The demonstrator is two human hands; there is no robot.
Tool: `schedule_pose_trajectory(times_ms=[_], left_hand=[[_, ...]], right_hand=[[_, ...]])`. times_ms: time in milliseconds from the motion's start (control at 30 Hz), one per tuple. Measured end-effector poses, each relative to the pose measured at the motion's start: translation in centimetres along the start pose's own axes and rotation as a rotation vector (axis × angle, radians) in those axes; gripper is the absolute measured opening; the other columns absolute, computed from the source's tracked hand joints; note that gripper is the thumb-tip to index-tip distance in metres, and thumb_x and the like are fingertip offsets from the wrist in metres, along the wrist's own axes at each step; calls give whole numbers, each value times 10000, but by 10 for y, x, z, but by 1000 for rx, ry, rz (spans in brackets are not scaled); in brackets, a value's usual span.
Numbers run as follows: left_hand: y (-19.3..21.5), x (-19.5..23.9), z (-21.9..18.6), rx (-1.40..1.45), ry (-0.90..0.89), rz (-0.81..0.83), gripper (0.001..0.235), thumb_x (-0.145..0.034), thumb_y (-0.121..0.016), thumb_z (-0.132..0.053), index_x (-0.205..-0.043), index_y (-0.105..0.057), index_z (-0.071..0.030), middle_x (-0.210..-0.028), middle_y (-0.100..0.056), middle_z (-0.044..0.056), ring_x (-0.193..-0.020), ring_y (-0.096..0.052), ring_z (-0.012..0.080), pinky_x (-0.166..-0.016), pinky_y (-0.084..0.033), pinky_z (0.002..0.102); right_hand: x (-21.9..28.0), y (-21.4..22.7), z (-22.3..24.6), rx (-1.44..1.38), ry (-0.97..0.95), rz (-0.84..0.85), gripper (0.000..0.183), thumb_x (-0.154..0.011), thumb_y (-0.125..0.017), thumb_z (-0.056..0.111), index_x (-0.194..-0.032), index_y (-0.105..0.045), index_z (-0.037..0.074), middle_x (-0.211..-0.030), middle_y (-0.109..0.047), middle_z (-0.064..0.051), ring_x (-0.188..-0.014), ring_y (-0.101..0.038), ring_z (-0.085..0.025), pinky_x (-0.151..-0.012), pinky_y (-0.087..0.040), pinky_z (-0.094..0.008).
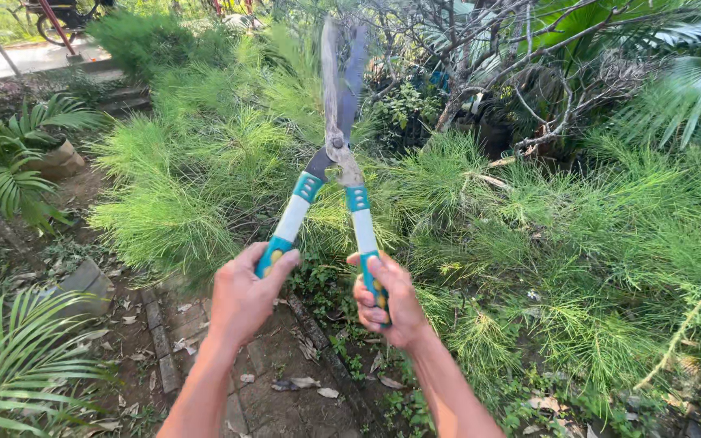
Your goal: The person trims the foliage of a green shrub using shears in an outdoor garden setting.
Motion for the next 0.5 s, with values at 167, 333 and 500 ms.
schedule_pose_trajectory(times_ms=[167, 333, 500], left_hand=[[20, 11, -6, -86, -119, -4, 249, -766, -753, -373, -870, -733, -148, -603, -594, 169, -554, -579, 288, -567, -454, 376], [22, 22, 10, -151, -12, 35, 223, -773, -722, -401, -801, -719, -179, -534, -457, -25, -531, -384, 113, -531, -339, 281], [24, 30, 34, 35, -44, 16, 245, -808, -721, -334, -691, -631, -139, -509, -361, -45, -487, -310, 86, -452, -260, 268]], right_hand=[[15, 18, -10, 37, 4, -4, 358, -948, -487, 306, -1135, -489, 1, -474, -399, -37, -255, -341, -66, -201, -329, -248], [29, 15, -18, 50, -22, 47, 309, -954, -492, 244, -1131, -513, -7, -559, -419, -57, -311, -290, -62, -249, -252, -216], [37, 4, -10, 133, -78, 28, 295, -945, -501, 234, -1124, -528, 1, -550, -406, -62, -307, -292, -67, -237, -269, -224]])
Point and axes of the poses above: each hand's wrist, its own x-axis away from the middle knuckle, its own y-axis out of the back of the hand, z = x × y, the point moved 7 cm from there along -x, towards the middle knuckle
